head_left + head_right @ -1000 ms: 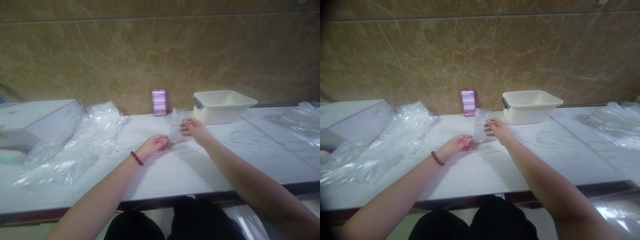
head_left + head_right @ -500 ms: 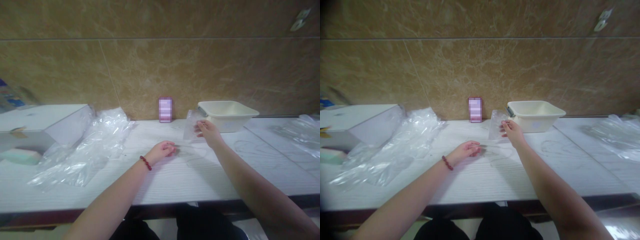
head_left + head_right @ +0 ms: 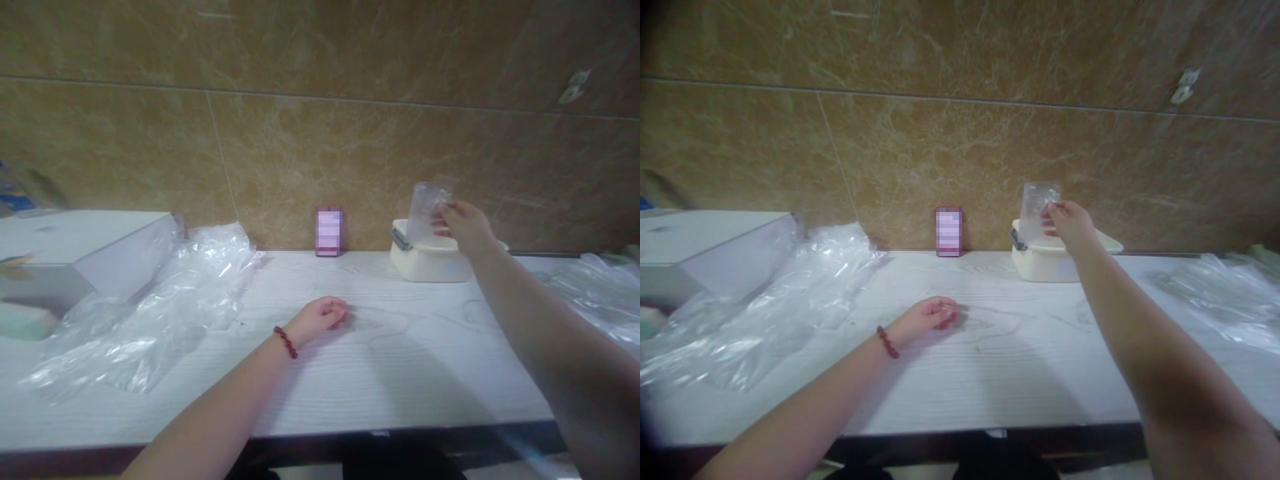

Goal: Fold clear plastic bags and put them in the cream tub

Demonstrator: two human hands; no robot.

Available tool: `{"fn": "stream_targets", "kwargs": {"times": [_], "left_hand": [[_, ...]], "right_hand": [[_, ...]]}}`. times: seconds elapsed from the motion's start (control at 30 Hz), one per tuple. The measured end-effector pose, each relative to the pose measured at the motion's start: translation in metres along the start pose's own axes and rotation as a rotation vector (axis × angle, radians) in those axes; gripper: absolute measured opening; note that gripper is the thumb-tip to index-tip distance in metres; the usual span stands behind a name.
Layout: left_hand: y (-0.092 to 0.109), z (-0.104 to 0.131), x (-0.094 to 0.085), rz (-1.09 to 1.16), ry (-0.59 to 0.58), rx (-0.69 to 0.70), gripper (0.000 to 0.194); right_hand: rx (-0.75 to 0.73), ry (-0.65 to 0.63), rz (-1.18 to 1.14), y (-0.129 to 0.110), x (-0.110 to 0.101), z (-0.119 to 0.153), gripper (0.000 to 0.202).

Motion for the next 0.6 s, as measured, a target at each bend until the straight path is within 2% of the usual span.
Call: {"fn": "stream_targets", "kwargs": {"times": [0.2,0.4,0.6], "left_hand": [[0.002,0.002,0.001,0.006,0.016,-0.014,0.022],[0.007,0.005,0.003,0.017,0.022,-0.035,0.023],[0.008,0.005,0.003,-0.008,0.011,-0.048,0.025]], "right_hand": [[0.046,0.115,0.186,0.014,-0.024,-0.042,0.021],[0.204,0.081,0.332,0.039,-0.033,-0.066,0.014],[0.38,-0.057,0.339,0.046,-0.019,-0.065,0.005]]}}
Point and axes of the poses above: each hand's wrist, its own z-axis away from the middle knuckle, its own x-axis out of the palm, y = z × x, the point moved 1 cm from there along -z, towards the middle knuckle
